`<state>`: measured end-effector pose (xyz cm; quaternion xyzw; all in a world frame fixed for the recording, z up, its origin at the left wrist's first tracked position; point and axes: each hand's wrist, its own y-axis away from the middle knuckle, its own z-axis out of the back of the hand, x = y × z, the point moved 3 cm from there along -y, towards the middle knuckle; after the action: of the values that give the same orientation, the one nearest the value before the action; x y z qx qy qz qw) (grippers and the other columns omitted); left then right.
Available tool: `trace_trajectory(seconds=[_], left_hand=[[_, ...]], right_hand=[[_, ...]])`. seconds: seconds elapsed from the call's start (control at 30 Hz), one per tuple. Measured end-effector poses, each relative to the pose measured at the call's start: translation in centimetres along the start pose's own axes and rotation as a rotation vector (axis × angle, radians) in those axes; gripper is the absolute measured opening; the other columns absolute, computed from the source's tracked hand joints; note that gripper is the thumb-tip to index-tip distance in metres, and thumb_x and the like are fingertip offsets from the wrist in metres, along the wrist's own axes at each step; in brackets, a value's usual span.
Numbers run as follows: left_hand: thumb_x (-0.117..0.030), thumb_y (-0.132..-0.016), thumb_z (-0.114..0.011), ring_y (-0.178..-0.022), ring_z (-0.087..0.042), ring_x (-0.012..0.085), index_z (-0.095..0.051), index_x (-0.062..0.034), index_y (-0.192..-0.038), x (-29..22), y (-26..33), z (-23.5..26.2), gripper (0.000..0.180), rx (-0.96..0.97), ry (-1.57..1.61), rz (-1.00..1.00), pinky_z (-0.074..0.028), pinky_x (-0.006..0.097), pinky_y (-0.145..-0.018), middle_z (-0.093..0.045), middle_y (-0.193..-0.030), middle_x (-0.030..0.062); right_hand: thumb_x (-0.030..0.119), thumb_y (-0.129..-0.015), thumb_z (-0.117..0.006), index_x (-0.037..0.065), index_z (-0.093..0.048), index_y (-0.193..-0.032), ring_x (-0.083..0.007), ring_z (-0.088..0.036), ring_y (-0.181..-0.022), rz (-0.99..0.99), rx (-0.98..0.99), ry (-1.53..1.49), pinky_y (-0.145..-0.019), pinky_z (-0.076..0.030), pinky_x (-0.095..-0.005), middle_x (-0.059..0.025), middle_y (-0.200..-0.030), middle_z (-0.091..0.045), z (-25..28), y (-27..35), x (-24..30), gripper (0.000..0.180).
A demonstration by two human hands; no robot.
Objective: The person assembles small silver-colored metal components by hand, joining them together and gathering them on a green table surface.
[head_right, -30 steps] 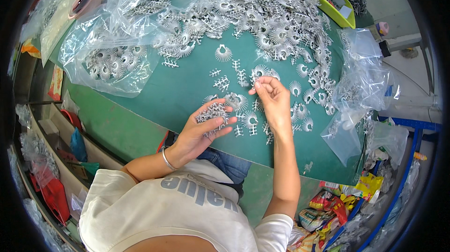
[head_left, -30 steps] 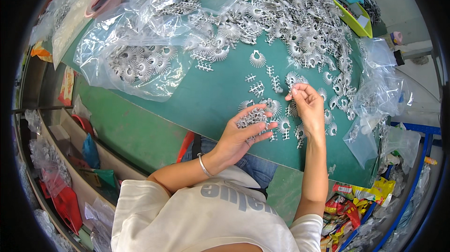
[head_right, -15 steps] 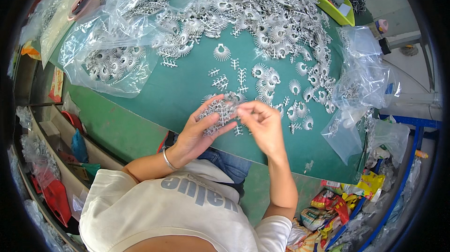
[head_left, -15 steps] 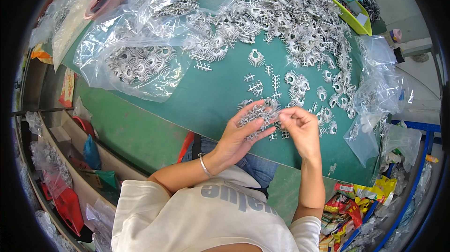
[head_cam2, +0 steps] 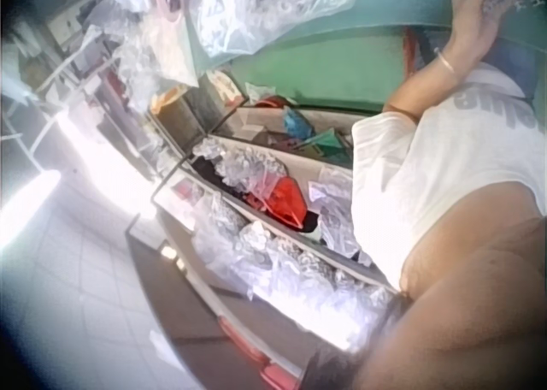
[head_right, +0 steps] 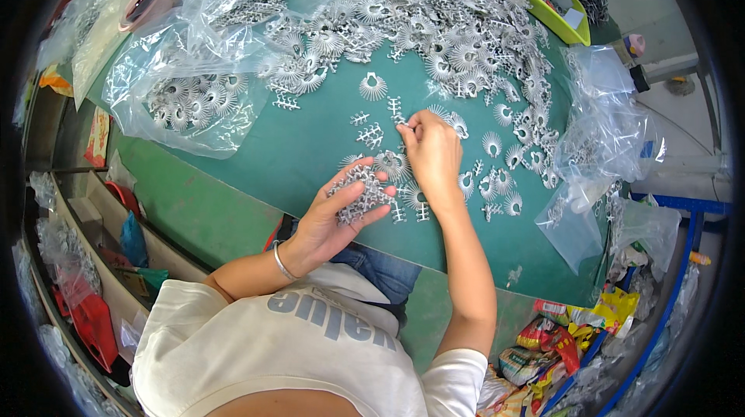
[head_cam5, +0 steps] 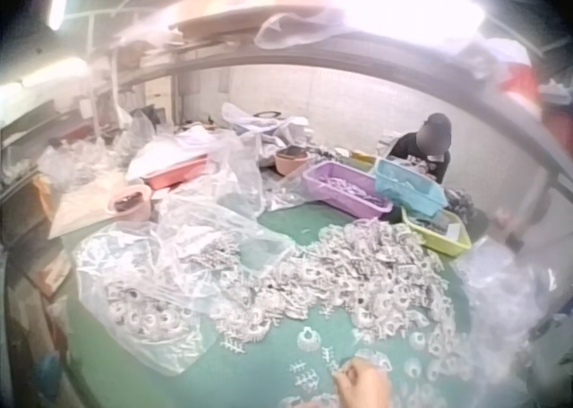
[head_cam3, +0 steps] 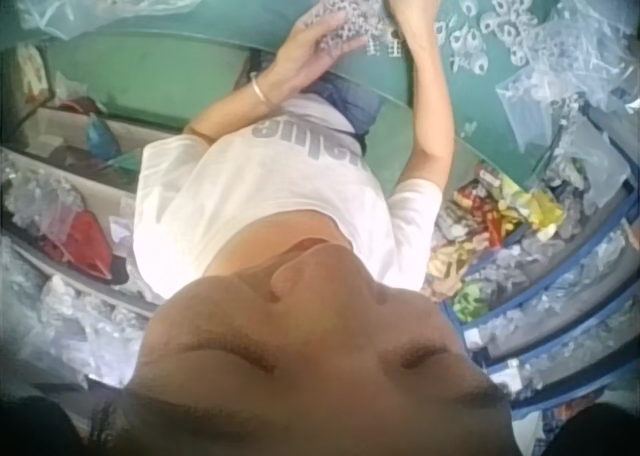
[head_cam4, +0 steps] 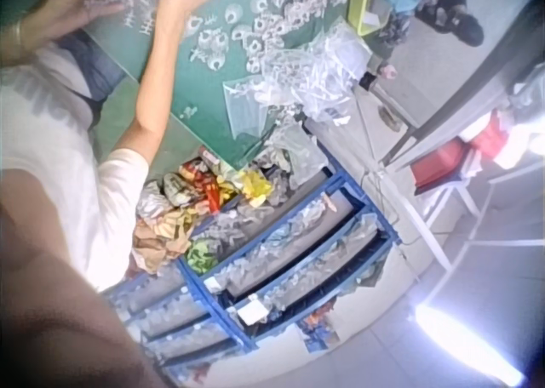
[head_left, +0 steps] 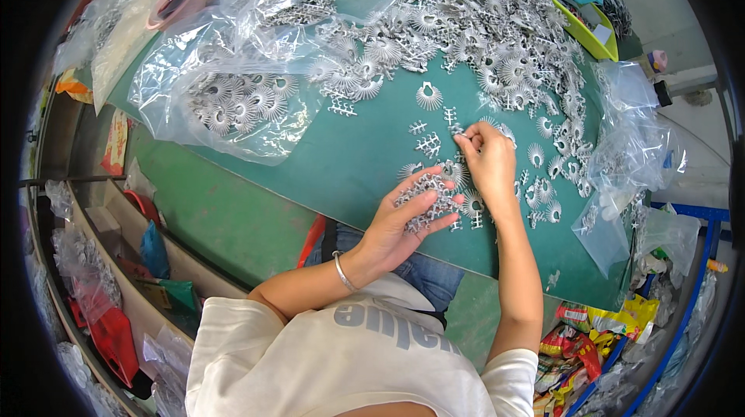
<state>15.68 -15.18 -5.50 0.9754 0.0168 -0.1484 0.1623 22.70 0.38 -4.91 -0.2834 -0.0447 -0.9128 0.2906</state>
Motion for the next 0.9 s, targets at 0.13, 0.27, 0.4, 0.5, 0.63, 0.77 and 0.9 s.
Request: trace_trajectory(seconds=[0.13, 0.27, 0.4, 0.5, 0.63, 0.77, 0.9], left_hand=[[-0.012, -0.088, -0.053, -0.108, -0.053, 0.0247, -0.036, -0.0053, -0.127, -0.1, 0.1, 0.3, 0.043, -0.017, 0.03, -0.006, -0.049, 0.036, -0.089, -0.05, -0.114, 0.0103], [-0.013, -0.087, -0.053, -0.11, -0.051, 0.0244, -0.036, -0.006, -0.127, 0.2, 0.1, 0.4, 0.044, -0.009, 0.058, 0.009, -0.045, 0.038, -0.093, -0.05, -0.116, 0.0105], [-0.012, -0.088, -0.052, -0.111, -0.05, 0.0221, -0.034, -0.0052, -0.13, 0.7, 0.0, 0.3, 0.046, 0.009, 0.125, 0.002, -0.043, 0.04, -0.095, -0.049, -0.12, 0.0104], [-0.012, -0.088, -0.052, -0.112, -0.049, 0.0208, -0.033, -0.0063, -0.132, 0.6, 0.2, 0.0, 0.048, 0.021, 0.146, 0.022, -0.041, 0.041, -0.097, -0.048, -0.121, 0.01], [-0.014, -0.087, -0.056, -0.113, -0.048, 0.0207, -0.033, -0.0079, -0.131, 0.6, 0.7, -0.2, 0.051, 0.015, 0.017, -0.024, -0.04, 0.04, -0.097, -0.047, -0.122, 0.0094], [-0.007, -0.084, -0.059, -0.108, -0.051, 0.0184, -0.033, -0.0075, -0.131, 0.8, 1.0, 0.2, 0.054, -0.011, -0.109, -0.073, -0.044, 0.038, -0.093, -0.051, -0.116, 0.0096], [-0.004, -0.085, -0.057, -0.102, -0.054, 0.0167, -0.035, -0.0073, -0.129, 0.6, 1.2, -0.1, 0.049, -0.027, -0.055, -0.08, -0.046, 0.036, -0.09, -0.054, -0.11, 0.0088]], right_hand=[[0.006, -0.08, -0.064, -0.001, -0.058, -0.082, -0.004, -0.049, -0.059, -0.202, 0.058, -0.746, -0.052, -0.039, -0.0189, -0.0003, -0.065, -0.057, 1.7, 1.7, -0.2, 0.01], [0.005, -0.082, -0.062, -0.002, -0.059, -0.088, -0.0026, -0.053, -0.066, -0.326, 0.381, -1.032, -0.056, -0.04, -0.0154, 0.0002, -0.074, -0.06, 3.7, 5.4, 2.1, 0.009], [0.003, -0.081, -0.063, -0.001, -0.06, -0.087, -0.0013, -0.051, -0.063, -0.205, 0.36, -0.835, -0.052, -0.04, -0.0157, -0.0002, -0.072, -0.06, 3.5, 7.3, 2.3, 0.007], [0.002, -0.08, -0.063, -0.001, -0.059, -0.083, -0.0019, -0.049, -0.06, -0.144, 0.272, -0.649, -0.05, -0.039, -0.0181, -0.0008, -0.068, -0.058, 3.7, 7.7, 2.4, 0.006], [-0.001, -0.074, -0.066, -0.002, -0.057, -0.079, -0.0092, -0.049, -0.053, 0.053, 0.106, -0.487, -0.048, -0.041, -0.0245, -0.0059, -0.063, -0.054, 3.5, 8.3, 3.5, 0.011], [-0.002, -0.074, -0.066, -0.002, -0.057, -0.083, -0.0108, -0.051, -0.055, 0.159, 0.064, -0.407, -0.051, -0.042, -0.0259, -0.008, -0.066, -0.057, 3.2, 8.9, 4.6, 0.012], [-0.003, -0.077, -0.063, -0.002, -0.06, -0.09, -0.0074, -0.049, -0.055, 0.043, 0.1, -0.577, -0.05, -0.041, -0.0218, -0.0044, -0.068, -0.058, 2.8, 9.0, 4.5, 0.013]])
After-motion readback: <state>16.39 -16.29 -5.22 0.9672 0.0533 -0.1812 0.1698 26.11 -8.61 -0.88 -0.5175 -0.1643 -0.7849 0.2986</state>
